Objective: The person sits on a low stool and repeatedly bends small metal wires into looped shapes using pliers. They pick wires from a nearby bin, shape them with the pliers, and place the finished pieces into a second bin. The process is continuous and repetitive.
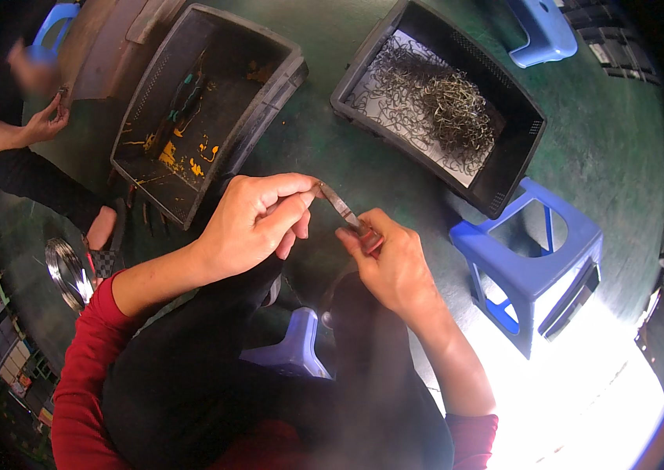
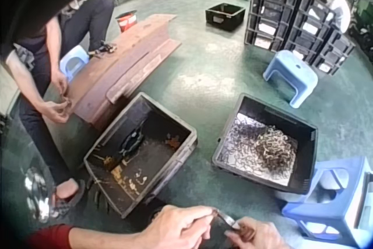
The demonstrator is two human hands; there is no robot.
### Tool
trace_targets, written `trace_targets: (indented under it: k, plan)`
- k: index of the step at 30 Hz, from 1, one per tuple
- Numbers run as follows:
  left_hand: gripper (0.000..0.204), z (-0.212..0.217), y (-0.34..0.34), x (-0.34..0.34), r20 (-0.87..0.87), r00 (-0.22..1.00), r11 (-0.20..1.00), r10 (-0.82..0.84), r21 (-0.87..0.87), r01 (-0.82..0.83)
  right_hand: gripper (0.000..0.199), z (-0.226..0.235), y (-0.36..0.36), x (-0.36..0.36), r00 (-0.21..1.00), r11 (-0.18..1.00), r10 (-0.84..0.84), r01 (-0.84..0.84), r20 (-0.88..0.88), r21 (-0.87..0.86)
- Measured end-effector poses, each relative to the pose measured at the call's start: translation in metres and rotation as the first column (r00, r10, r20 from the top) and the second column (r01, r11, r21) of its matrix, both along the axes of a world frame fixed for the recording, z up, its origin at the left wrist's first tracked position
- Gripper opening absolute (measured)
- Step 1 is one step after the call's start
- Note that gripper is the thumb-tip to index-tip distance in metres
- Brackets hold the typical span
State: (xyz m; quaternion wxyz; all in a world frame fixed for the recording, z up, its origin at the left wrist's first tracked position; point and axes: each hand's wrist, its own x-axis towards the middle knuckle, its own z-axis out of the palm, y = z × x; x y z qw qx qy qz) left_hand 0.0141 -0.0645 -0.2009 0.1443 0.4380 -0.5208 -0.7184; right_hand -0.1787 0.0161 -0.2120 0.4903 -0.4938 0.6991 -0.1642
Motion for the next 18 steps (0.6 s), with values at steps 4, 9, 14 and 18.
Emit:
trace_targets:
  k: [4, 9, 14, 18]
  plan:
    - [0.02, 0.001, 0.0, 0.0, 0.021, 1.0, 1.0, 0.012, 0.025, -0.013, 0.025, -0.004, 0.001, 0.002, 1.0, 0.999, -0.004, 0.004, -0.022, -0.033]
    - [0.021, -0.004, -0.003, 0.002, 0.037, 0.999, 0.999, -0.024, 0.04, 0.022, 0.022, -0.01, 0.002, -0.002, 1.0, 0.998, 0.019, -0.02, -0.021, -0.057]
    - [0.025, -0.026, -0.009, 0.0, 0.053, 0.998, 0.999, 0.039, -0.025, -0.037, 0.028, -0.013, -0.001, -0.017, 0.974, 0.966, -0.025, -0.034, 0.224, 0.255]
    - [0.03, -0.037, -0.015, 0.007, -0.022, 0.988, 0.962, 0.152, 0.233, -0.142, 0.049, -0.009, -0.001, -0.021, 0.769, 0.868, -0.226, -0.119, 0.598, 0.481]
